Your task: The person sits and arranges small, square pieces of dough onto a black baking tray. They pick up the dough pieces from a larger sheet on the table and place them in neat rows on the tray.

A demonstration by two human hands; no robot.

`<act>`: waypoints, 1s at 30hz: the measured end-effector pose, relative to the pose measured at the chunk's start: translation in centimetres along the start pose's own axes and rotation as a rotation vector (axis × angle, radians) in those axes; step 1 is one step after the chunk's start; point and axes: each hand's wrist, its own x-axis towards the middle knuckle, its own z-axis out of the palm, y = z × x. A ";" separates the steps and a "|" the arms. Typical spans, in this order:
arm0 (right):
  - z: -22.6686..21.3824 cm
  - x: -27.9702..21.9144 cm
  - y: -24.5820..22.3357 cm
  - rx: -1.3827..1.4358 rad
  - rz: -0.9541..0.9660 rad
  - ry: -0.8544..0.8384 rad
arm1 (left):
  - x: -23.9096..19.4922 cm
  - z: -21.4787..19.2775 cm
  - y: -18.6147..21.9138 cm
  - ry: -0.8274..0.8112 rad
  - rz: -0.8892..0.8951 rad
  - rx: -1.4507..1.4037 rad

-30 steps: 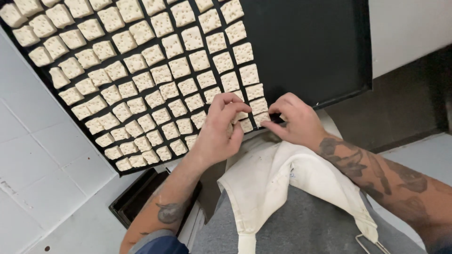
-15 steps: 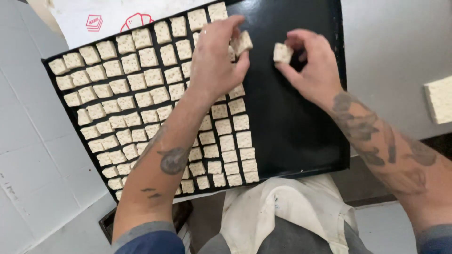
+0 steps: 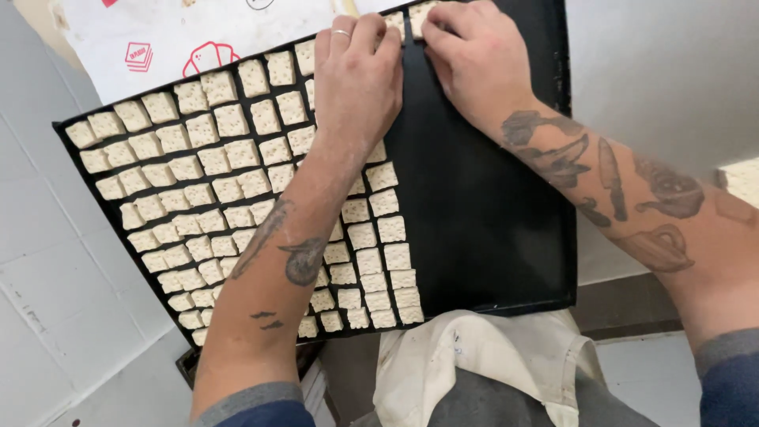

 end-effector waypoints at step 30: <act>-28.9 -40.0 21.9 0.011 0.161 -0.468 | 2.2 11.1 49.2 -0.222 -0.277 -0.558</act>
